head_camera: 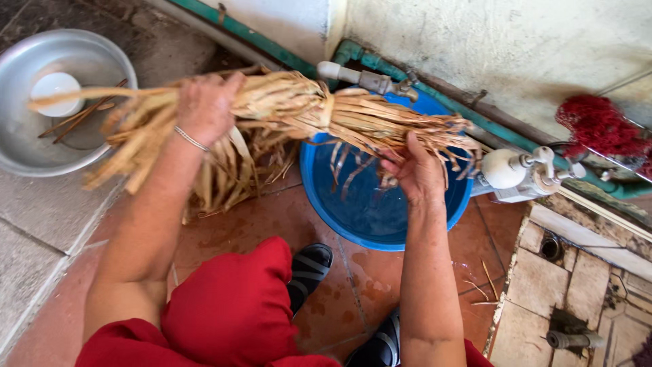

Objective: The person wets a bundle of dried leaves in a blue basin, then uses scissors to trim and separate the leaves. The trimmed pieces are placed into a clear plastic container. The person repeatedly wets and trims the leaves throughout the clip.

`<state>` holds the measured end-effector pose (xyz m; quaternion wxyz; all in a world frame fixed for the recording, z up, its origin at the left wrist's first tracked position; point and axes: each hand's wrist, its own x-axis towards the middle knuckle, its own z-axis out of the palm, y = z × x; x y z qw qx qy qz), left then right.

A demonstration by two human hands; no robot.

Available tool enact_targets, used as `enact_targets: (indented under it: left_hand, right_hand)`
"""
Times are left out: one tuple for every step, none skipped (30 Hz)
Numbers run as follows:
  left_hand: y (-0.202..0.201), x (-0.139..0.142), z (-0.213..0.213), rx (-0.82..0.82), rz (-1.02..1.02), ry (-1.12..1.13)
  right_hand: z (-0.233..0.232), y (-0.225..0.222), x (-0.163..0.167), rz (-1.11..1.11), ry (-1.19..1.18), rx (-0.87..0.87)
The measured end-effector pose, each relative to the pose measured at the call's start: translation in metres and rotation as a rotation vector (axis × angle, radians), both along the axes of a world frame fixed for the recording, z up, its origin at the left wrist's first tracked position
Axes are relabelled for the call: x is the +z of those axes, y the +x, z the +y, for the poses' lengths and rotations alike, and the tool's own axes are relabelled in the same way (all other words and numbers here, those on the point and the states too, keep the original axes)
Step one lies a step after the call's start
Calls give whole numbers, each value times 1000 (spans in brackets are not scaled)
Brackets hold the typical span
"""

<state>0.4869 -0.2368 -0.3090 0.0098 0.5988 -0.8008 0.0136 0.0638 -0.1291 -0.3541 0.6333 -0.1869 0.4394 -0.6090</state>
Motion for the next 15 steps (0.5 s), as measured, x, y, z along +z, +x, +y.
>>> enact_targets:
  left_hand:
    - [2, 5, 1, -3, -17, -13]
    - [-1, 8, 0, -6, -37, -28]
    - [-4, 9, 1, -12, -57, -44]
    - [-11, 5, 4, -32, -95, -42]
    - [-25, -3, 8, -54, -130, -38]
    - [-35, -11, 11, -75, -165, -35]
    - [-42, -18, 16, -25, -175, 103]
    - [-49, -25, 20, 26, -188, 237]
    - [-55, -29, 21, 79, -203, 373]
    - [-58, -32, 20, 73, -247, 354]
    - [-58, -30, 19, 67, -287, 337]
    - [-58, -27, 18, 63, -323, 316]
    - [-59, -24, 16, 58, -345, 352]
    - [-58, -20, 12, 50, -368, 384]
    - [-58, -16, 9, 44, -395, 418]
  right_hand:
    - [0, 1, -1, 16, 27, 19]
    - [0, 1, -4, 28, 53, 38]
    - [1, 2, -8, 53, 115, 29]
    - [2, 2, -13, 79, 179, 16]
    - [5, -2, -17, 105, 245, 1]
    - [9, -7, -21, 55, 239, -35]
    - [16, -10, -25, 4, 230, -72]
    - [22, -15, -28, -49, 218, -111]
    - [27, -22, -27, 13, 241, -104]
    - [34, -29, -26, 74, 272, -92]
    - [43, -35, -25, 138, 306, -78]
    - [50, -43, -23, 245, 365, -16]
    - [56, -53, -20, 352, 419, 47]
    - [63, -63, -14, 457, 473, 108]
    - [67, -74, -7, 552, 483, 148]
